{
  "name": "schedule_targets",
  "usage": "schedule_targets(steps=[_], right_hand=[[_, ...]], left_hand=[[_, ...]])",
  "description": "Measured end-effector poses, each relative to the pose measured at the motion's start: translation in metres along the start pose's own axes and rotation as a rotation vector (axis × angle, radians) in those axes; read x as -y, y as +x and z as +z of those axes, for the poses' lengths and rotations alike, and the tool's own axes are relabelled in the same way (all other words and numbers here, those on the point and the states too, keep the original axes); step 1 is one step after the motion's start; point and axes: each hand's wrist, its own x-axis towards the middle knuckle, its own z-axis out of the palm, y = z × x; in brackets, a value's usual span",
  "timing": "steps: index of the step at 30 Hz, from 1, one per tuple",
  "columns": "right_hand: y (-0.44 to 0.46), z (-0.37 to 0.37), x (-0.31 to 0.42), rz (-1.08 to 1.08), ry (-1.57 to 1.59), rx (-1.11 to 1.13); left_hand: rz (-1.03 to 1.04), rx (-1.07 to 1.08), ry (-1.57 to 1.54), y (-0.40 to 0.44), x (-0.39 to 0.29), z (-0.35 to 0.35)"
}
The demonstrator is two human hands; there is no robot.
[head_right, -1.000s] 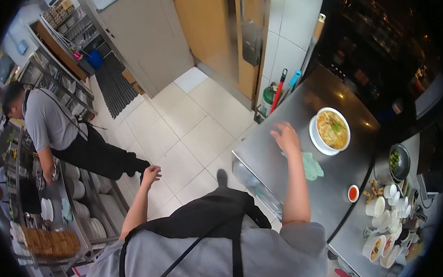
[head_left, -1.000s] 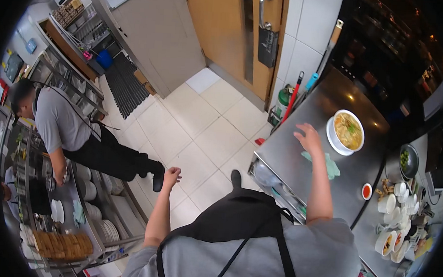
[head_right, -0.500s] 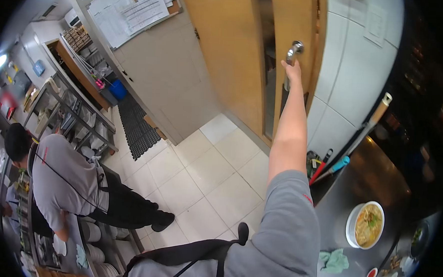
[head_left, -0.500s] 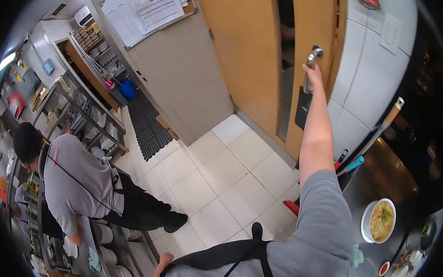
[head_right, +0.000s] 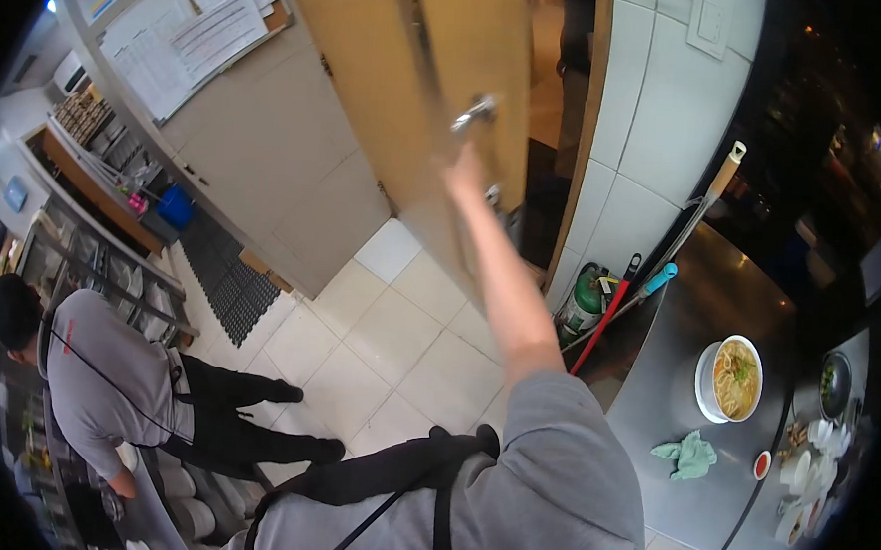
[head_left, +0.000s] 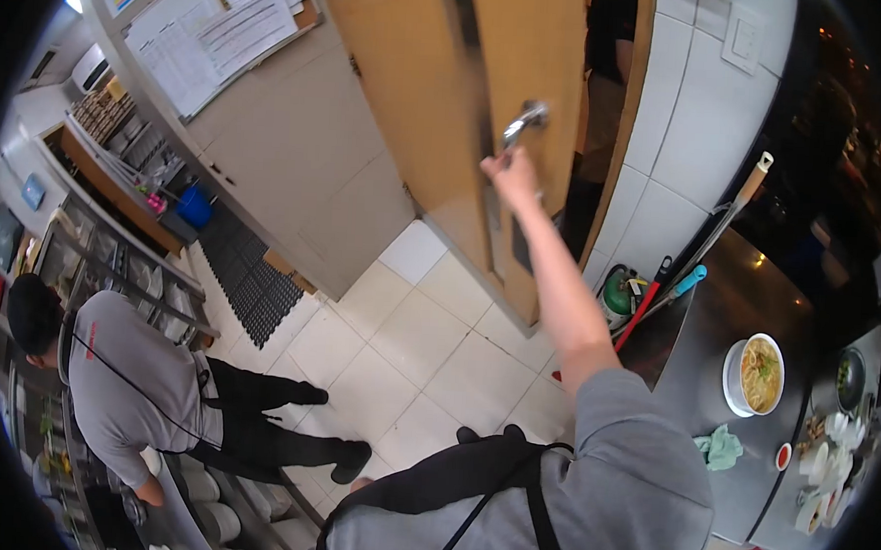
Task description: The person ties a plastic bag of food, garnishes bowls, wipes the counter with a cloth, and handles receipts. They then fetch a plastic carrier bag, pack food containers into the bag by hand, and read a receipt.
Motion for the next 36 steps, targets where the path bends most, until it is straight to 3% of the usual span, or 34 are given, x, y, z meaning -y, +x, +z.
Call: schedule_targets(steps=[2, 4, 5, 6, 8, 9, 11, 14, 16, 18, 19, 21, 22, 24, 25, 27, 28, 30, 32, 34, 36], right_hand=[[-0.048, 0.014, 0.039, -0.087, -0.016, 0.165], [-0.098, 0.017, 0.08, -0.163, 0.237, 0.33], [-0.121, 0.022, 0.085, -0.24, 0.232, 0.434], [-0.137, 0.025, 0.088, -0.319, 0.226, 0.541], [-0.147, 0.021, 0.085, -0.593, 0.239, 0.968], [-0.138, 0.016, 0.086, -0.587, 0.237, 0.98], [-0.106, 0.003, 0.082, -0.316, 0.22, 1.144], [-0.034, 0.006, 0.02, -0.156, 0.209, 0.788], [0.015, -0.004, 0.001, -0.123, 0.158, 0.621], [0.057, -0.007, -0.022, -0.043, -0.013, 0.595], [0.075, -0.003, -0.043, -0.048, -0.014, 0.611], [0.112, 0.018, -0.086, -0.263, 0.026, 0.426], [0.132, 0.027, -0.094, -0.259, 0.031, 0.442], [0.172, 0.048, -0.11, 0.083, 0.134, 0.523], [0.193, 0.064, -0.12, 0.097, 0.157, 0.539], [0.233, 0.105, -0.131, 0.143, 0.196, 0.578], [0.252, 0.128, -0.138, 0.18, 0.235, 0.605], [0.291, 0.19, -0.164, 0.051, 0.123, 0.626], [0.331, 0.251, -0.178, -0.023, 0.129, 0.713], [0.372, 0.307, -0.201, -0.097, 0.126, 0.801], [0.415, 0.363, -0.227, -0.209, -0.079, 0.721]], left_hand=[[0.248, -0.038, 0.111, 0.053, -0.013, -0.02], [0.397, -0.082, 0.098, 0.111, -0.034, -0.042], [0.062, 0.04, -0.19, 0.137, -0.062, -0.06], [-0.103, 0.134, -0.631, 0.144, -0.091, -0.082], [-0.089, 0.124, -0.84, 0.169, -0.132, -0.125], [-0.092, 0.102, -0.932, 0.176, -0.151, -0.147], [-0.089, 0.043, -1.083, 0.195, -0.169, -0.176], [-0.094, -0.05, -1.304, 0.228, -0.164, -0.199], [-0.257, -0.163, -1.577, 0.269, -0.121, -0.187], [-0.243, -0.26, -1.634, 0.277, -0.094, -0.183], [-0.255, -0.308, -1.736, 0.273, -0.092, -0.184], [-0.354, -0.435, -1.801, 0.279, -0.081, -0.185], [-0.483, -0.564, -1.783, 0.272, -0.095, -0.195], [-0.677, -0.697, -1.875, 0.293, -0.078, -0.191], [-0.692, -0.705, -1.869, 0.299, -0.094, -0.195], [-0.515, -0.63, -1.66, 0.312, -0.129, -0.193], [-0.579, -0.524, -1.842, 0.331, -0.142, -0.197], [-0.489, -0.489, -1.691, 0.37, -0.181, -0.196], [-0.592, -0.442, -1.547, 0.435, -0.221, -0.223], [-0.372, -0.49, -1.382, 0.5, -0.266, -0.257], [-0.308, -0.589, -1.222, 0.557, -0.337, -0.314]])
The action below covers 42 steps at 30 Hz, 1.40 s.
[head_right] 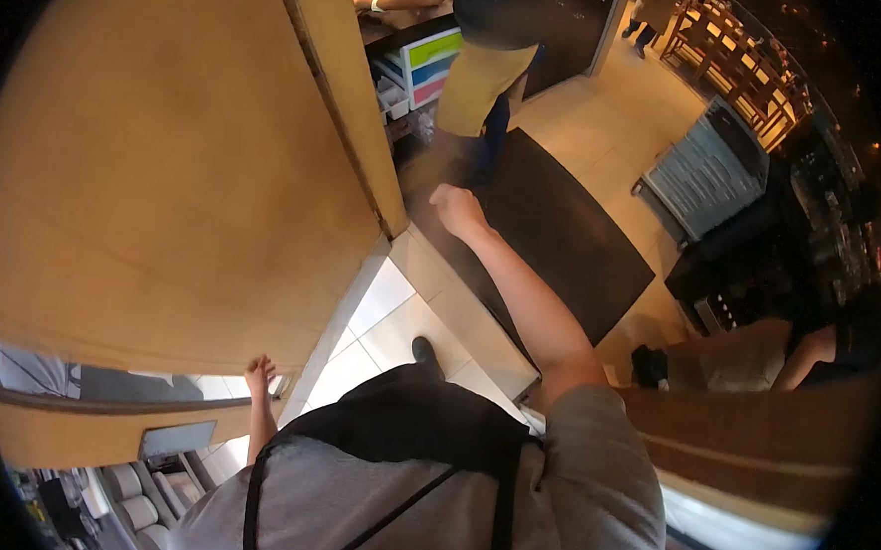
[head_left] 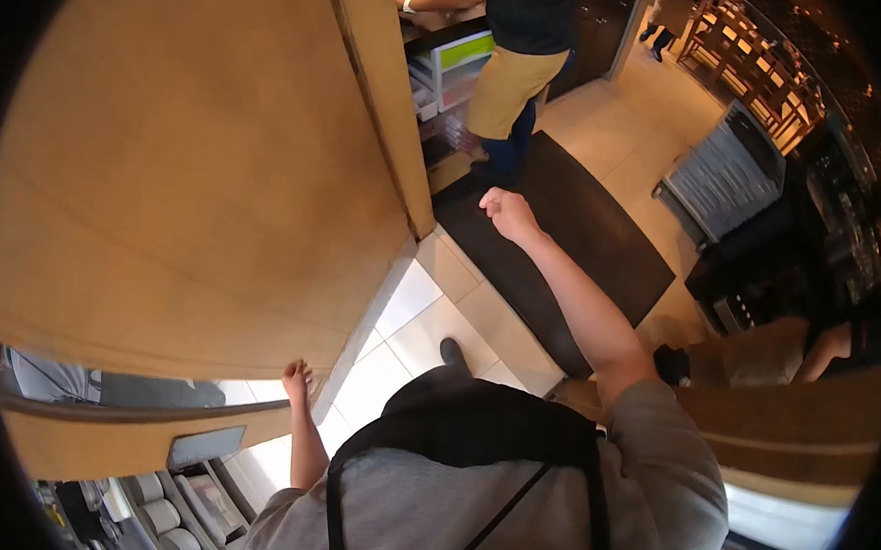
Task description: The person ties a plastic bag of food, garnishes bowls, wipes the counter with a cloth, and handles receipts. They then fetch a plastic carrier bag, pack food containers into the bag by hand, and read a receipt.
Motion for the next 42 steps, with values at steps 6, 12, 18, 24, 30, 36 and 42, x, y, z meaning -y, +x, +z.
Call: schedule_targets(steps=[6, 12, 18, 24, 30, 36, 42], right_hand=[[0.161, 0.01, -0.089, 0.248, -0.224, -0.002], [0.315, 0.066, -0.196, 0.233, -0.186, 0.171], [0.495, 0.175, -0.319, 0.229, -0.307, 0.262], [0.609, 0.282, -0.472, 0.315, 0.139, -0.031], [0.626, 0.266, -0.458, 0.926, 0.849, -0.124], [0.649, 0.298, -0.504, 1.039, 1.253, -0.436], [0.675, 0.292, -0.519, 1.036, 1.43, -0.44]], left_hand=[[1.153, -0.327, 0.559, -0.04, -0.278, 0.165], [1.57, -0.819, 0.453, -0.001, -0.42, 0.221], [1.373, -1.475, 0.828, 0.073, -0.447, 0.242], [1.349, -1.619, 0.993, 0.08, -0.445, 0.238], [1.272, -1.64, 1.071, 0.083, -0.448, 0.244], [1.124, -1.646, 1.039, 0.083, -0.427, 0.206], [0.925, -1.691, 0.757, 0.082, -0.419, 0.21]])
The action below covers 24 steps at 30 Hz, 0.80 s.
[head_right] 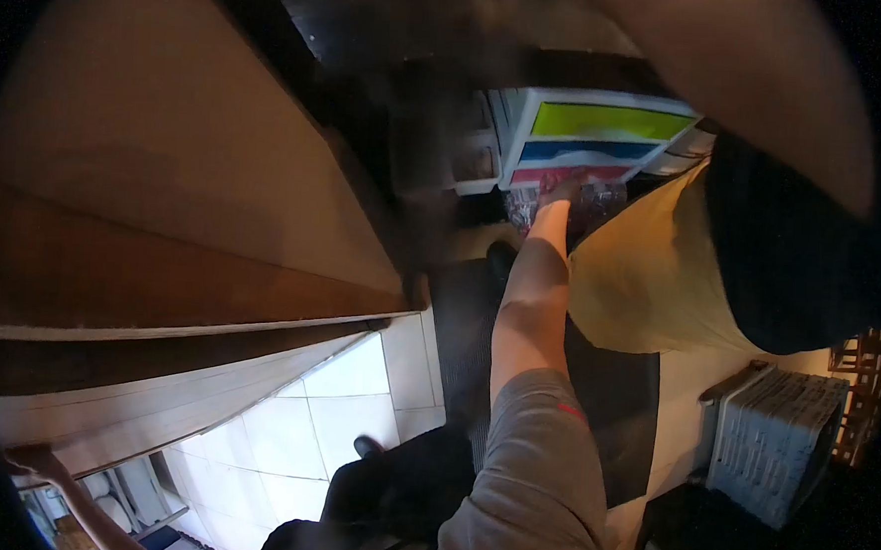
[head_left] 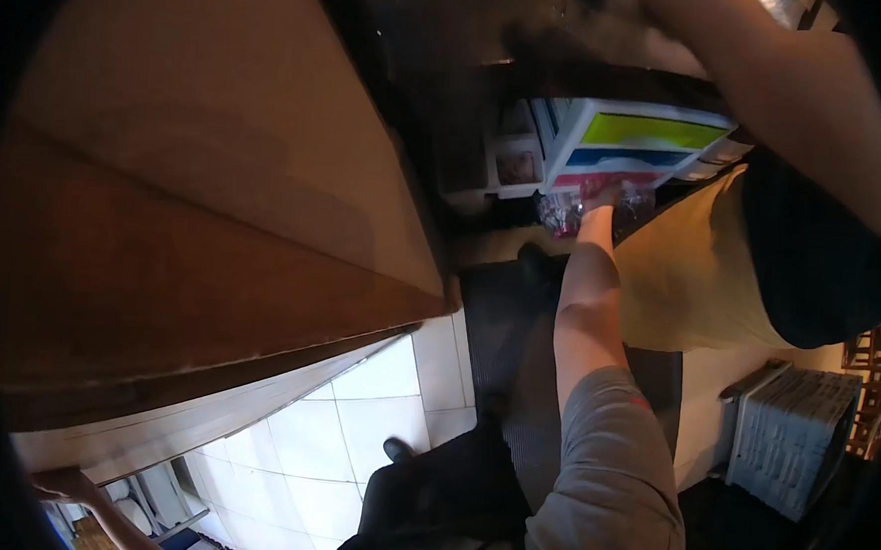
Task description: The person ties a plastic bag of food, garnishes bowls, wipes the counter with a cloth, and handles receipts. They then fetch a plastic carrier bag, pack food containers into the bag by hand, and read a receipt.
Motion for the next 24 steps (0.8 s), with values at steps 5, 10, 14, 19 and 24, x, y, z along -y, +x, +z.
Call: schedule_targets(steps=[5, 10, 14, 19, 24], right_hand=[[-0.03, -0.019, 0.009, 0.057, 0.128, 0.004], [-0.043, -0.07, 0.007, 0.043, 0.061, 0.019], [-0.057, -0.064, 0.008, -1.125, -0.697, -0.345], [-0.022, -0.014, 0.057, -0.911, -1.715, 0.106], [0.02, -0.01, 0.051, -0.923, -2.062, 0.04]], left_hand=[[0.166, -0.069, 0.027, -0.014, -0.019, 0.003], [0.214, -0.086, 0.032, -0.018, -0.037, 0.013], [0.238, -0.101, 0.04, -0.018, -0.045, 0.015], [0.255, -0.109, 0.041, -0.021, -0.05, 0.019], [0.273, -0.114, 0.045, -0.026, -0.056, 0.021]])
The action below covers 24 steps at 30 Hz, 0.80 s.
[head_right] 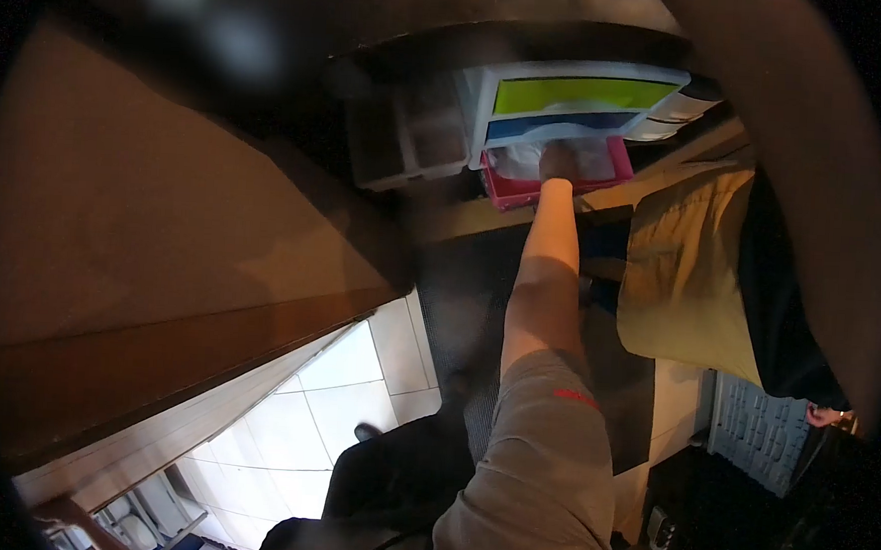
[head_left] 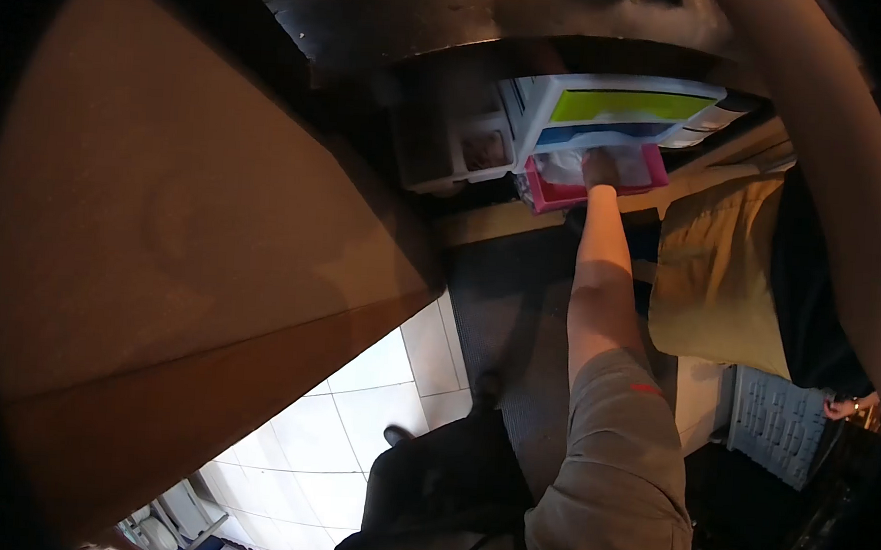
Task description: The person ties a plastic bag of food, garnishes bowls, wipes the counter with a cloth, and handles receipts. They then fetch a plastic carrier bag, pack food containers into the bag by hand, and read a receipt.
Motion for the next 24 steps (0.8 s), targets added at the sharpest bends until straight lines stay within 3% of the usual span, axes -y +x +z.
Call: schedule_targets(steps=[1, 2, 4, 7, 9, 11, 12, 13, 14, 16, 20, 21, 24], right_hand=[[-0.001, 0.005, -0.002, 0.068, 0.12, -0.059], [0.002, 0.004, -0.006, -0.029, 0.015, -0.031], [0.003, 0.005, -0.011, -0.008, -0.039, -0.058], [-0.007, -0.007, -0.014, -0.115, 0.015, -0.093], [-0.061, -0.053, 0.003, -0.09, -0.054, -0.211], [-0.129, -0.067, -0.002, -0.292, 0.318, -0.612], [-0.174, -0.067, -0.004, -0.307, 0.284, -0.599], [-0.219, -0.048, -0.023, -0.277, 0.183, -0.349], [-0.265, -0.006, -0.05, -0.175, 0.035, 0.086], [-0.332, 0.045, -0.074, -0.086, -0.146, 0.215], [-0.336, 0.045, -0.055, 0.305, 0.244, 0.742], [-0.314, 0.096, -0.078, 0.007, 0.698, 0.313], [-0.2, 0.082, -0.03, 0.384, 1.199, 0.418]], left_hand=[[0.003, -0.003, -0.001, 0.001, -0.001, 0.0], [0.01, -0.004, 0.004, 0.001, -0.001, -0.001], [0.012, -0.001, 0.004, 0.0, -0.004, 0.001], [0.019, -0.004, 0.009, 0.002, -0.006, 0.001], [0.02, -0.004, 0.008, 0.004, -0.007, 0.002], [0.021, -0.004, 0.01, 0.005, -0.009, 0.004], [0.019, -0.002, 0.008, 0.007, -0.01, 0.004], [0.021, -0.004, 0.009, 0.008, -0.011, 0.005], [0.017, -0.002, 0.006, 0.01, -0.011, 0.005], [0.021, -0.005, 0.005, 0.013, -0.013, 0.006], [0.027, -0.004, 0.003, 0.018, -0.016, 0.006], [0.024, -0.003, -0.001, 0.018, -0.016, 0.005], [0.03, -0.003, 0.008, 0.02, -0.013, 0.0]])
